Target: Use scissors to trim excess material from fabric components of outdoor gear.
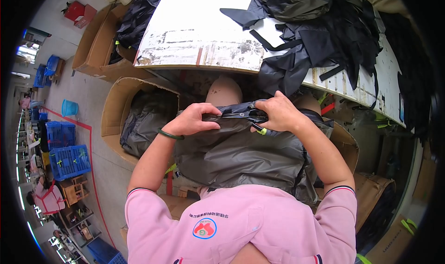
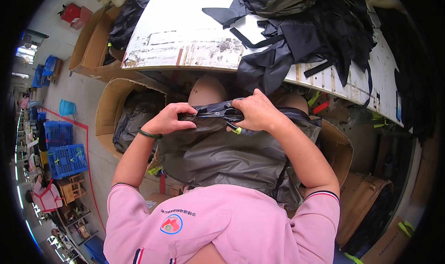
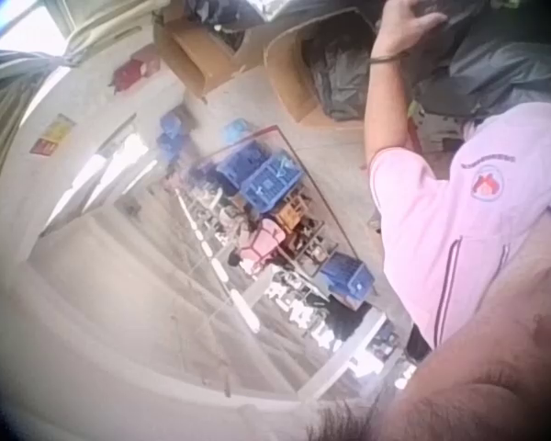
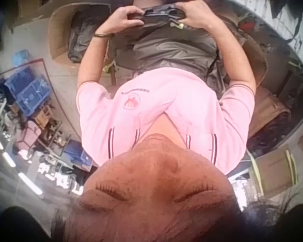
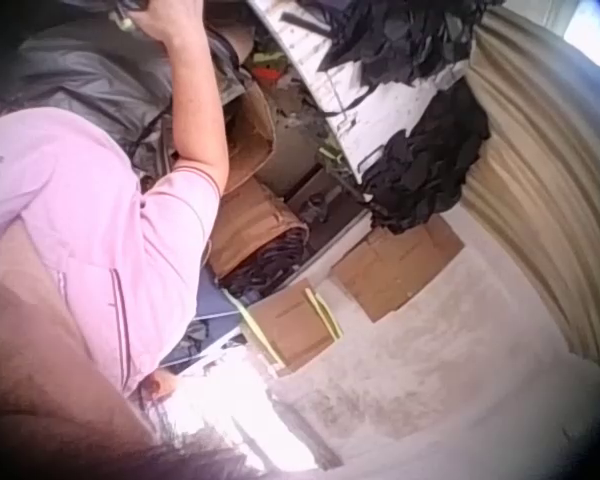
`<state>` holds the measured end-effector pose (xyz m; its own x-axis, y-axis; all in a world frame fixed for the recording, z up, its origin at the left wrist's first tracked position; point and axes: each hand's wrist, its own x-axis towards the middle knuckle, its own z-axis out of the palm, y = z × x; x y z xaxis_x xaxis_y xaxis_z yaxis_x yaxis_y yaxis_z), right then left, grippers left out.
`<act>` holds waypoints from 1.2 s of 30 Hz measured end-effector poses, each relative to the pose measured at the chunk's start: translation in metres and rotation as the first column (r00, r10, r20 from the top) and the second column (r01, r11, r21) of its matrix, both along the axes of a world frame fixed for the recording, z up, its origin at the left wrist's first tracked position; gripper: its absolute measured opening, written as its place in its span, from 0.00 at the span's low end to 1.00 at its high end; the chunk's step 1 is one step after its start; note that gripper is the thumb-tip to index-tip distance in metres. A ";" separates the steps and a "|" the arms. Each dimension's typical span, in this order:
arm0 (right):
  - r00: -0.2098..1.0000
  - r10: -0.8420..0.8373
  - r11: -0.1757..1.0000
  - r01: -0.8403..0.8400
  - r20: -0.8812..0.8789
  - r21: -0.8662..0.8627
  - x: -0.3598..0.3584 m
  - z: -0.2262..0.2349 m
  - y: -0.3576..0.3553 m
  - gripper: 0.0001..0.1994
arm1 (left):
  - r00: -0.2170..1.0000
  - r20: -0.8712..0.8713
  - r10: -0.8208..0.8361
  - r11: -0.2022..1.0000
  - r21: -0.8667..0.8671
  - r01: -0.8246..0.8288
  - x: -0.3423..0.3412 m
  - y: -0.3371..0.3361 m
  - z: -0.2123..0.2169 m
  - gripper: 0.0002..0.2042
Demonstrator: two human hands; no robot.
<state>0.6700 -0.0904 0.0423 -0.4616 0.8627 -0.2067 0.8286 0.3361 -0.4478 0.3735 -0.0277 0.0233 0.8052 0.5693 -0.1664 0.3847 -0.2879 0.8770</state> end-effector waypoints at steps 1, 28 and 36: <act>1.000 0.005 1.000 -0.005 0.015 -0.021 -0.002 0.000 0.001 0.26 | 1.000 0.007 -0.001 1.000 -0.004 0.001 0.000 0.000 0.000 0.17; 0.969 -0.176 0.979 0.155 -0.171 -0.131 -0.003 -0.026 -0.012 0.22 | 0.919 -0.084 0.384 0.849 -0.359 -0.388 -0.072 0.016 -0.025 0.19; 0.974 -0.193 0.980 0.187 -0.119 -0.065 -0.023 0.000 0.002 0.27 | 0.748 0.216 0.628 0.608 -0.735 -0.299 -0.084 -0.019 -0.027 0.14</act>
